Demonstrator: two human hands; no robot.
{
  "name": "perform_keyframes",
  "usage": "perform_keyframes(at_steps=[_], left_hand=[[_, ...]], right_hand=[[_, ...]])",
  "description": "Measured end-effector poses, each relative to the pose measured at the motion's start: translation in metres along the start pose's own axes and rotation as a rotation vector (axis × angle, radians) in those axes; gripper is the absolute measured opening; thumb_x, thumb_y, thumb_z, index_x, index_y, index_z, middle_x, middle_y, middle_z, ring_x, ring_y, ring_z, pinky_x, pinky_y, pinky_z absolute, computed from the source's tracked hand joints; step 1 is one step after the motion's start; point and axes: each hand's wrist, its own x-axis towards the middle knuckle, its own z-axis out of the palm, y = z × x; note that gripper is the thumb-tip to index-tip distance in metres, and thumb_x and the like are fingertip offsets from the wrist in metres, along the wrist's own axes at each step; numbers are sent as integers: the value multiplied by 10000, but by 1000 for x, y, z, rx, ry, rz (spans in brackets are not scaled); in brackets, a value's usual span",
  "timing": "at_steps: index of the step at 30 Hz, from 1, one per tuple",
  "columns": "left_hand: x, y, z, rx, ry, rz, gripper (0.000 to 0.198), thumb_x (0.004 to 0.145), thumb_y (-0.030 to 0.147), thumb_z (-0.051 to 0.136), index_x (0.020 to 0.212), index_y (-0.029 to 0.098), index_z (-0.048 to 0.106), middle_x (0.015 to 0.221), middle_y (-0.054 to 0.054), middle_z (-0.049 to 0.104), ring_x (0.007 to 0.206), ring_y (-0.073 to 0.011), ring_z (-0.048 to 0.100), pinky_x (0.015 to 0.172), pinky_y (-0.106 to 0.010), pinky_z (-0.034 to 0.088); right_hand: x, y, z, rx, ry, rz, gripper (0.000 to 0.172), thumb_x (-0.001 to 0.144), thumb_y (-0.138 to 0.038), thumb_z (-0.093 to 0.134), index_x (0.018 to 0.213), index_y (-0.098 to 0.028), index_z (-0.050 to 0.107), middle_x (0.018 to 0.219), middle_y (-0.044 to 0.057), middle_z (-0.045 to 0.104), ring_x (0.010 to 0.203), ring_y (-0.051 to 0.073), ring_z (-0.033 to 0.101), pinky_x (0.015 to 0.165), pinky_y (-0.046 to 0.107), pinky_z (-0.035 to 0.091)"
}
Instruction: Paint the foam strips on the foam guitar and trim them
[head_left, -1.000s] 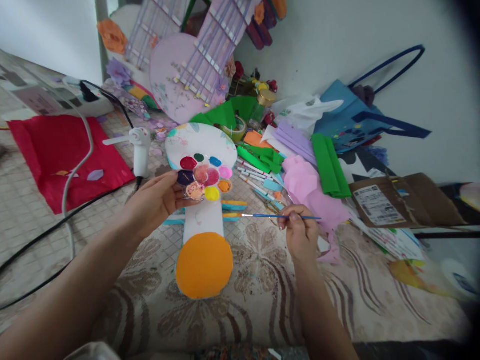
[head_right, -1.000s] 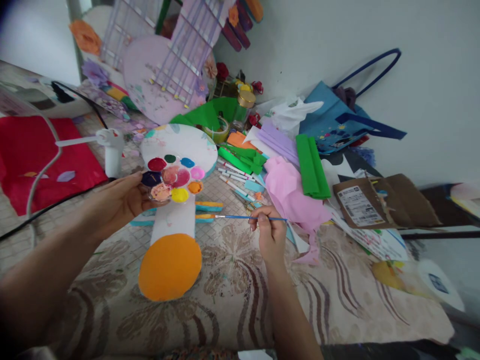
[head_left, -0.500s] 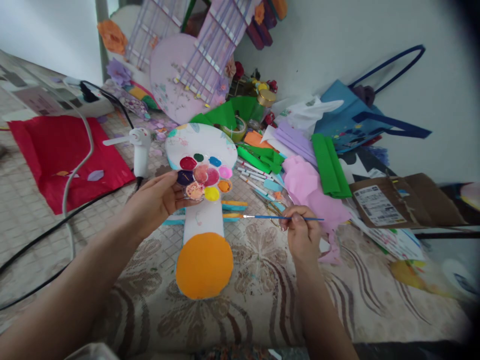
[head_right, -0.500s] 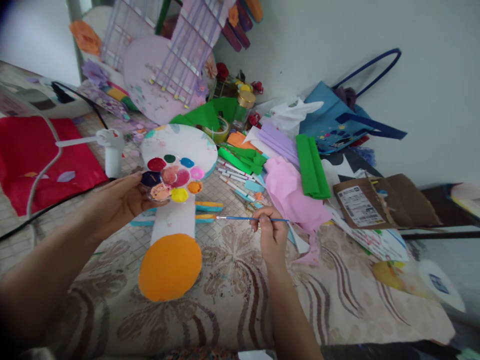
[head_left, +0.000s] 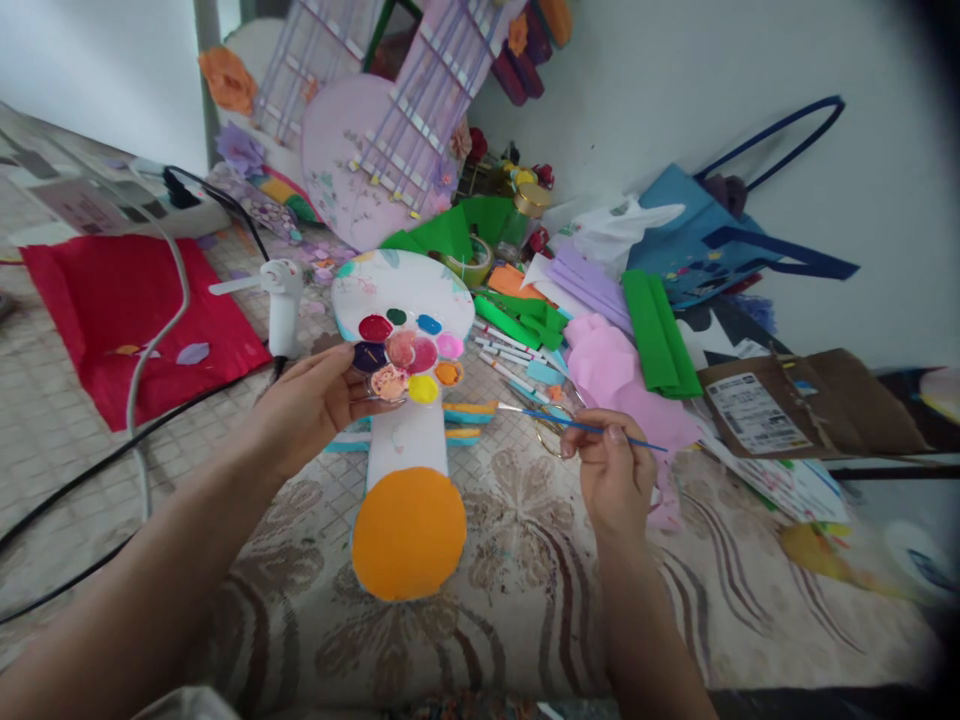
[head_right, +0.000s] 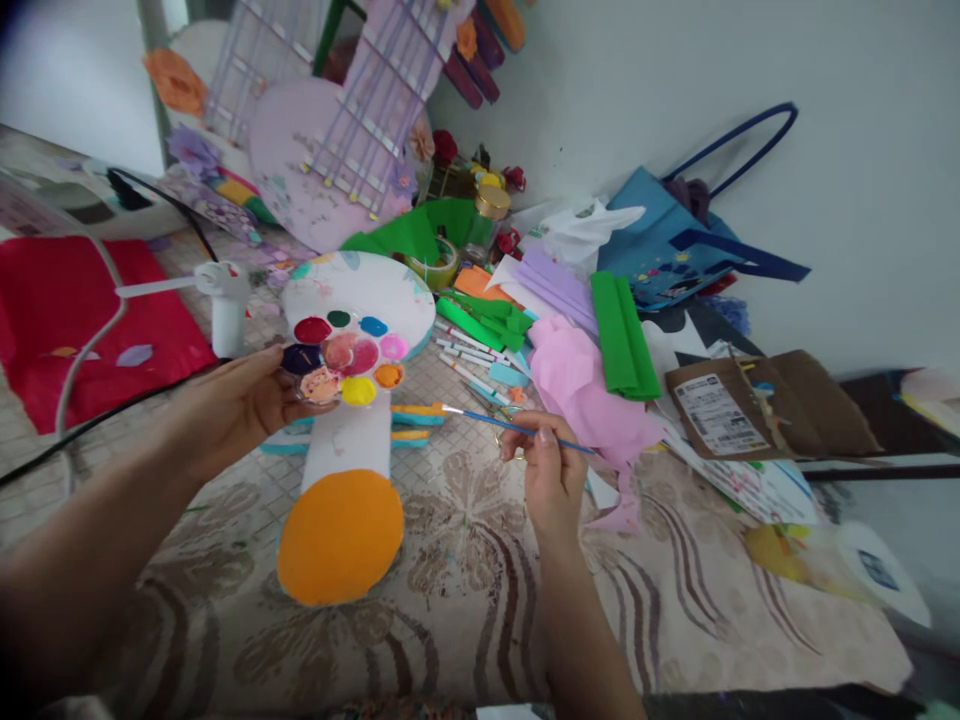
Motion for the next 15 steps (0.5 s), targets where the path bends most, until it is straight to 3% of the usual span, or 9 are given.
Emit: perform_keyframes(at_steps=[5,11,15], left_hand=[[0,2,1,19,13,3,344,958,121,327,838,81,646,710,-87,727,633,-192,708,576,-358,622],[-1,5,0,9,7,18,365,960,127,324,796,87,648,673,-75,714,627,-187,704,593,-364,624],[-2,5,-1,10,-9,26,388,963,131,307,796,86,654,666,-86,717,627,-183,702,595,-360,623]], right_hand=[[16,-13,-7,-54,-170,80,115,895,-248,551,955,-203,638,733,-2,636,604,120,582,616,298,482],[34,-46,5,-284,-325,-19,110,933,-257,497,954,-206,592,741,-8,617,630,107,575,608,260,472],[43,-65,21,-486,-524,-90,130,956,-246,436,956,-207,560,737,-11,602,644,105,577,578,234,441]])
